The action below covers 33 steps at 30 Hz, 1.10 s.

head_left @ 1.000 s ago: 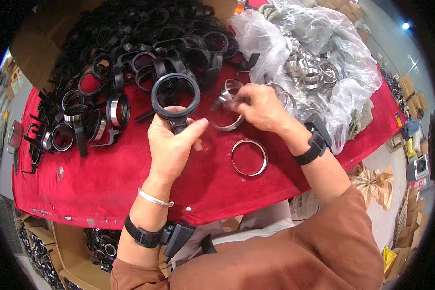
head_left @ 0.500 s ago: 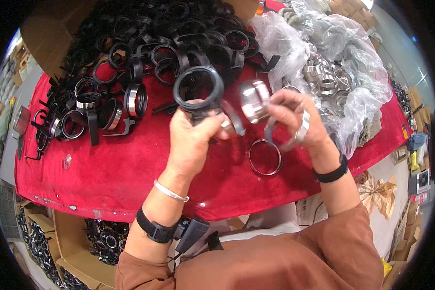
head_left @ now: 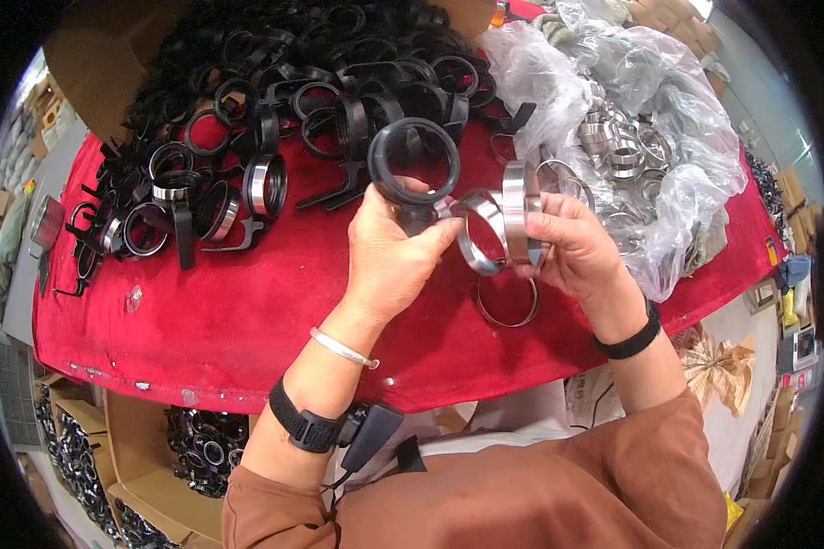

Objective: Assembling metal rings onto circular black plastic components.

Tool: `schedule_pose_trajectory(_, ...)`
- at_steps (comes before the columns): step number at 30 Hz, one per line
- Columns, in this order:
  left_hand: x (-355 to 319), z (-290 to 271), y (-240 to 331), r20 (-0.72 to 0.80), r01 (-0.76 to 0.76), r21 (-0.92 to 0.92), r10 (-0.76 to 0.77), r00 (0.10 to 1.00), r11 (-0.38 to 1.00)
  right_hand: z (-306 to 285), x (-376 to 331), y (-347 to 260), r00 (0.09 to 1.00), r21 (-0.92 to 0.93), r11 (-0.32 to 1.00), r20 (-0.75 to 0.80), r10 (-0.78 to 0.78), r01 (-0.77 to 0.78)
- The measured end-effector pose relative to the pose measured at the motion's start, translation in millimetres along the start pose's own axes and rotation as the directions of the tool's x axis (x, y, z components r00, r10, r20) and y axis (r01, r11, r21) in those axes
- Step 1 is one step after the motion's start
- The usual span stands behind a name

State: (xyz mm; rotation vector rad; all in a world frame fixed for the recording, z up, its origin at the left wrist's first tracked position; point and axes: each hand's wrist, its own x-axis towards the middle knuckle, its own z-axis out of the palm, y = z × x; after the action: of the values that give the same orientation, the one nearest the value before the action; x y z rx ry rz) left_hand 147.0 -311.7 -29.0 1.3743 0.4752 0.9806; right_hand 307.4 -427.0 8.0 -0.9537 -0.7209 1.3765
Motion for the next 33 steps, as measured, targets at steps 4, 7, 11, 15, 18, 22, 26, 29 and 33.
schedule_pose_trajectory(4, -2, 1, 4, -0.028, -0.018, 0.104, 0.021, 0.999, 0.994, 12, -4, -1, 0.989, -0.012, 0.991, -0.066, 0.133, -0.134)
schedule_pose_trajectory(7, -3, -2, 1, -0.041, -0.210, 0.157, 0.218, 0.975, 0.965, 7, -3, 1, 0.992, 0.109, 0.987, -0.021, 0.125, -0.122)
schedule_pose_trajectory(11, 1, -13, 5, -0.145, -0.037, 0.138, 0.058, 0.988, 0.990, -9, 5, -18, 0.964, 0.140, 0.985, -0.260, -0.059, 0.099)
schedule_pose_trajectory(15, 8, -7, 6, 0.007, 0.042, 0.361, -0.047, 0.999, 0.932, -13, 15, -24, 0.859, -0.635, 0.767, -0.440, -0.260, -0.093)
schedule_pose_trajectory(18, 13, -5, 0, 0.058, -0.005, 0.263, -0.010, 0.998, 0.965, -14, 10, -24, 0.783, -0.826, 0.558, -0.393, -0.482, -0.071)
schedule_pose_trajectory(22, 12, -8, 10, 0.056, 0.073, -0.023, -0.072, 0.996, 0.997, 10, -5, -2, 0.846, -0.813, 0.565, -0.197, -0.495, 0.141)
schedule_pose_trajectory(26, 11, -17, 16, 0.086, 0.138, -0.275, -0.119, 0.989, 0.951, 21, -6, 17, 0.861, -0.938, 0.339, -0.109, -0.497, 0.077)
schedule_pose_trajectory(29, 7, -21, 19, 0.173, 0.208, -0.579, -0.131, 0.976, 0.788, 10, -3, 16, 0.829, -0.795, 0.558, -0.134, -0.543, 0.237)
schedule_pose_trajectory(33, 4, -28, 15, 0.264, 0.270, -0.636, -0.126, 0.956, 0.723, 29, 1, 4, 0.948, -0.493, 0.870, -0.274, -0.161, 0.006)
